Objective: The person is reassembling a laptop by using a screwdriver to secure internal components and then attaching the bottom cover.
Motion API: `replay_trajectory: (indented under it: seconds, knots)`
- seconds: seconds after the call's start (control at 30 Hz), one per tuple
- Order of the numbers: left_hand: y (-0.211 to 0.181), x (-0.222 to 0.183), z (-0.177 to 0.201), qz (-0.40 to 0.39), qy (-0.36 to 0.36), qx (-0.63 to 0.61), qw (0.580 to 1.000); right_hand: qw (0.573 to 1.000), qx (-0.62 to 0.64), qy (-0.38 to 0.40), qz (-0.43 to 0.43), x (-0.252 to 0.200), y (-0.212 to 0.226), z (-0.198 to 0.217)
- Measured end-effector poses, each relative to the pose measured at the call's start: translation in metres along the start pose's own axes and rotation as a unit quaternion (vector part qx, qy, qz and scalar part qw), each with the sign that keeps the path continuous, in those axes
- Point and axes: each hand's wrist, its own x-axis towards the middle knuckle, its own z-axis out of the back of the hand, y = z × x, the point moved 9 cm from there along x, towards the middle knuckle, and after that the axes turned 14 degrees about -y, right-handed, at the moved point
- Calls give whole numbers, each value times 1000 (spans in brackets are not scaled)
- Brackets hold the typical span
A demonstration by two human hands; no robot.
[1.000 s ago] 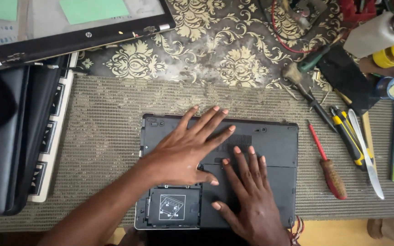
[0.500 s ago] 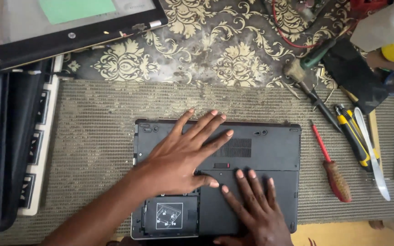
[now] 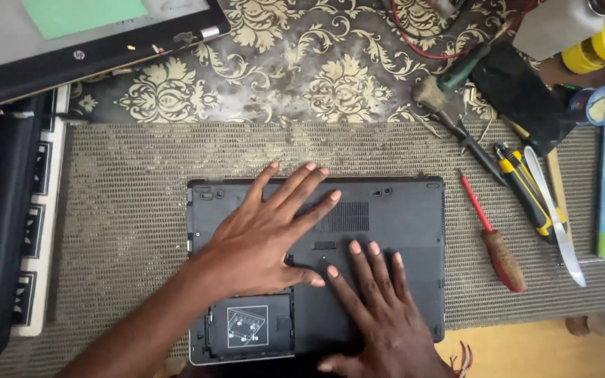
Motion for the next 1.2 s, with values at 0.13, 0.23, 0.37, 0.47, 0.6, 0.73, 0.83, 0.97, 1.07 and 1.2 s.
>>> replay_trajectory:
  seconds: [0.13,0.23,0.37,0.47,0.6,0.73,0.83,0.97,1.07,1.2]
  knots:
    - [-3,-4,-2,1,13,-24,1000,999,-34,-5,-14,7,2,1]
    - [1,-1,-1,-9,10,-17,1000,999,-23,-10,-25,20,-1,3]
    - [1,-2,2,-11,18,8,1000,999,11,-18,-24,38,-3,-1]
    - [1,-2,2,-5,22,-11,1000,999,8,-26,-41,31,-14,-5]
    - [4,2,2,6,17,-32,999,997,33,9,-74,30,-26,-7]
    - [2,-3,-4,13,43,-82,996,999,17,-10,-46,31,-22,-5]
    - [1,-2,-7,26,65,-126,990,995,75,-37,-51,27,-28,4]
    - [4,0,3,61,116,-199,971,978,120,-112,-132,5,-39,30]
    - [8,2,21,61,72,-177,980,970,85,-173,-149,-14,-33,54]
    - [-32,0,62,45,40,-95,994,932,58,-294,-205,-48,-40,84]
